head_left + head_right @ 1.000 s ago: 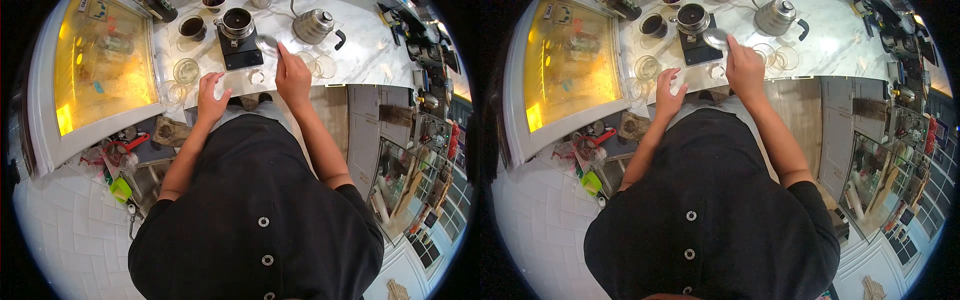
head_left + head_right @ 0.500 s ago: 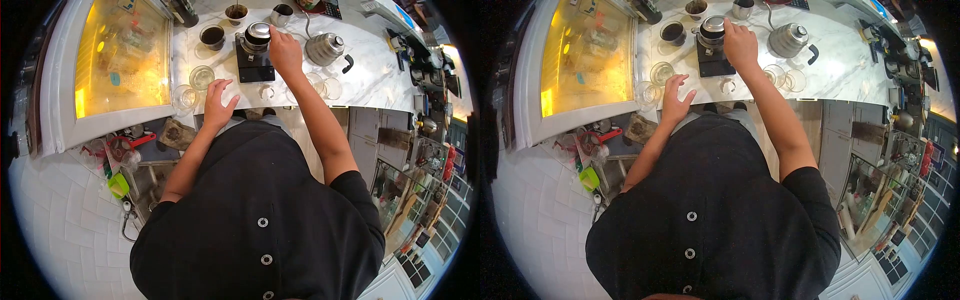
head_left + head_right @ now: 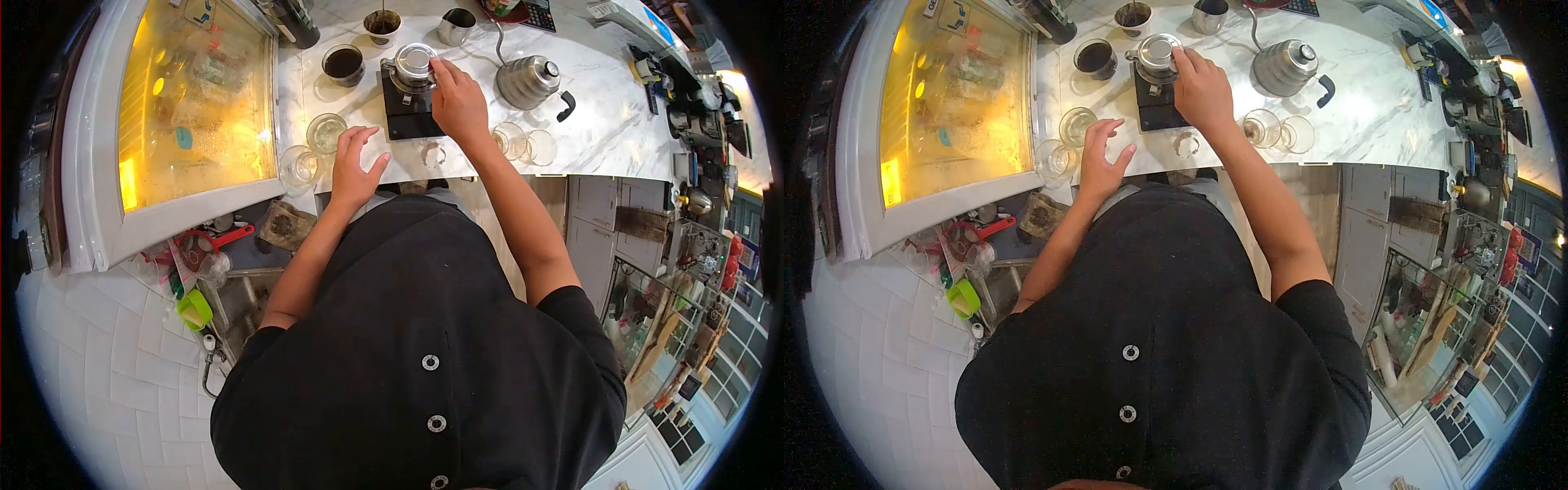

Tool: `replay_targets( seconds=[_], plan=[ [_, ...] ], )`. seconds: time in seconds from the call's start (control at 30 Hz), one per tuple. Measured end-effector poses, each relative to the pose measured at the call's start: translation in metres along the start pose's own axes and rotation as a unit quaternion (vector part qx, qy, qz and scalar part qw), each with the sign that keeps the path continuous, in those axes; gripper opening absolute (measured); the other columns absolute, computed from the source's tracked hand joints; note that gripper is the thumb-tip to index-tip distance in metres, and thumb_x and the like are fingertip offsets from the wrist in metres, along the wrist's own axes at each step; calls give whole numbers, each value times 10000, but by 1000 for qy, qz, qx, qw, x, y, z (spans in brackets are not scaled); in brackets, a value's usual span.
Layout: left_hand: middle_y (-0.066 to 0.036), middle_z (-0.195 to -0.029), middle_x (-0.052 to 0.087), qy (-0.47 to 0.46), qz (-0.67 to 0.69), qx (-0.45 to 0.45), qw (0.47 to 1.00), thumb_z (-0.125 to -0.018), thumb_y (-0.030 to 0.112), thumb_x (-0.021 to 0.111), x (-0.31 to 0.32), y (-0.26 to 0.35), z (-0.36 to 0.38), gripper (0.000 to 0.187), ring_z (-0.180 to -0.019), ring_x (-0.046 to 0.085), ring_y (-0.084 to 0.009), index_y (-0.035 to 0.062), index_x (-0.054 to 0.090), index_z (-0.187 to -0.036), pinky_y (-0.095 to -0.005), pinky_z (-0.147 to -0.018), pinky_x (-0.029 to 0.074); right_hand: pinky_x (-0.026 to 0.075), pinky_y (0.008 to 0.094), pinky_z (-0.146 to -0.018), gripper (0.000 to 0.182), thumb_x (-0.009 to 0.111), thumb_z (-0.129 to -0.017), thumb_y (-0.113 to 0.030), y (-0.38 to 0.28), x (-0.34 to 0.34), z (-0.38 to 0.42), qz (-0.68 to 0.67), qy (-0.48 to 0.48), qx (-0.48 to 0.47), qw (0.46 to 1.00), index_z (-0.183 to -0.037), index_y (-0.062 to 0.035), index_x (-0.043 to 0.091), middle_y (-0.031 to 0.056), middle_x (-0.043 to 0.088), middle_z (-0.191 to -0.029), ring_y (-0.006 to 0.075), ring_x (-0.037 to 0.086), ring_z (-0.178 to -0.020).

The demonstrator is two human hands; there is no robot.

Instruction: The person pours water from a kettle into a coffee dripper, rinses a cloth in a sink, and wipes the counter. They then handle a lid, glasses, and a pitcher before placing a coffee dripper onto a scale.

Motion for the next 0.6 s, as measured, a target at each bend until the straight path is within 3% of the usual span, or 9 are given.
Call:
replay_targets(
  seconds=[0.17,0.23,0.43,0.6],
  plan=[
    [-135,-1310,553,0,-2,0,1000,-850,146,804,-1,0,0,512,-1134,602,-296,75,628,-1326,-402,-999,504,527,481,-911,642,671,-785,-36,-6,-13,-11,9,2,10,1000,-1411,-155,589,175,586,-1416,371,620,-1178],
    [-135,-1311,554,1,4,-1,1000,-851,147,804,-1,2,0,511,-1131,603,-295,73,628,-1325,-402,-999,505,504,503,-999,698,626,-760,20,-15,-11,-14,25,-8,-34,999,-1428,-179,598,198,539,-1479,415,559,-1269],
    [-136,-1317,559,1,7,-5,1000,-852,147,806,-2,-1,4,512,-1125,606,-296,69,630,-1327,-403,-997,508,479,516,-1014,762,661,-743,-15,-6,3,-1,26,-30,-15,999,-1468,-225,559,196,501,-1507,413,528,-1311],
    [-141,-1327,561,5,13,-16,1000,-853,143,804,3,1,20,505,-1136,607,-304,68,636,-1323,-401,-1001,507,459,527,-1050,792,647,-748,-8,-5,-4,-1,-11,-11,-14,1000,-1507,-191,516,226,495,-1503,442,525,-1299]
  ],
)
Point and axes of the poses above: each hand's wrist, its own z-axis away from the middle knuckle, its own x-axis out of the palm, y = z × x, the point moved 9 cm from there along -z, towards the middle knuckle
